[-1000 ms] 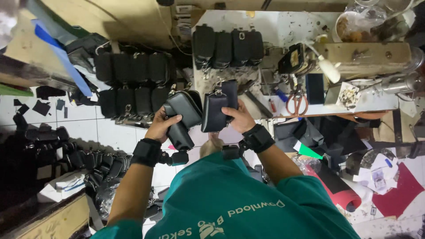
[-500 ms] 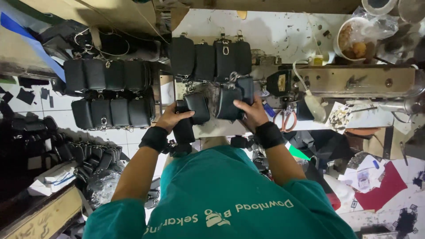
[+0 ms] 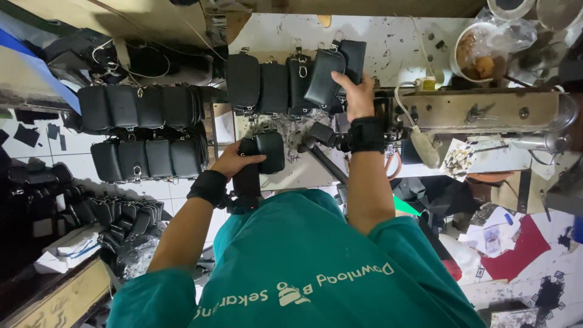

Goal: The person repeatedly picks up small black pouches from a pile on the floor and places them onto a wooden workbench. They arrange the pouches in neat rows, handling them one or two at a time and occasionally adjusting their positions.

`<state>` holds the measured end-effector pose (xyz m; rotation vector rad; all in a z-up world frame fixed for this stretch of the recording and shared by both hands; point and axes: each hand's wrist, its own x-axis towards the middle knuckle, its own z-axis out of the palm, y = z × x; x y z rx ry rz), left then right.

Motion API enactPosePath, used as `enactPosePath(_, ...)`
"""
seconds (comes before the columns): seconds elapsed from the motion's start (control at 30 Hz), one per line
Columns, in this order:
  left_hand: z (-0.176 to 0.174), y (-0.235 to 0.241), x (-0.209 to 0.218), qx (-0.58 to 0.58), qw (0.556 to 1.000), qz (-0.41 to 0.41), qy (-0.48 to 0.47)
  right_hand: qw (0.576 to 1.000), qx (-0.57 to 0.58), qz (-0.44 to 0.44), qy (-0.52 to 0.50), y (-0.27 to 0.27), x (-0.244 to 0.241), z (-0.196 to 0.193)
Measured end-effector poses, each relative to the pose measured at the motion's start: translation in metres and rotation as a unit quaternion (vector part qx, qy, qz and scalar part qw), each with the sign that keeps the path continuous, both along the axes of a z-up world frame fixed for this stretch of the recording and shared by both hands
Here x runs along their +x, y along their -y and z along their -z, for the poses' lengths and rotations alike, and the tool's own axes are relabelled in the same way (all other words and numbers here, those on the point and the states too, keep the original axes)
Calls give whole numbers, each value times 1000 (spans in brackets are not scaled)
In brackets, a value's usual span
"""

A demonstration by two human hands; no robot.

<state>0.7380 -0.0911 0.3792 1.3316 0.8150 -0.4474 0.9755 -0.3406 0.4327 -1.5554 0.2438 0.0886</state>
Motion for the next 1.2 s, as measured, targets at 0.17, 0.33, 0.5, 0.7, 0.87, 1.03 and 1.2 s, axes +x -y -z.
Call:
enactPosePath(0.17, -4, -3, -2, -23, 999, -18, 23, 999, 32, -18, -23, -7, 8, -4)
enactPosePath(0.33, -32, -3, 0, -21, 999, -19, 34, 994, 109, 22, -3, -8, 6, 3)
enactPosePath(0.5, -41, -1, -6, 0, 999, -11, 32, 987, 143, 66, 31, 6, -2, 10)
enactPosePath(0.7, -48, 2, -20, 41, 999, 8, 34, 979, 134, 147, 49, 20, -45, -32)
enactPosePath(0.87, -32, -8, -39, 47, 997, 14, 55, 979, 36, -119, 160, 61, -101, -41)
enactPosePath(1.03, -35, -15, -72, 66, 994, 36, 78, 984, 49, -145, 97, 43, -193, -43)
enactPosePath(1.2, -28, -19, -124, 78, 993, 43, 80, 971, 98, -208, 59, -6, -297, -63)
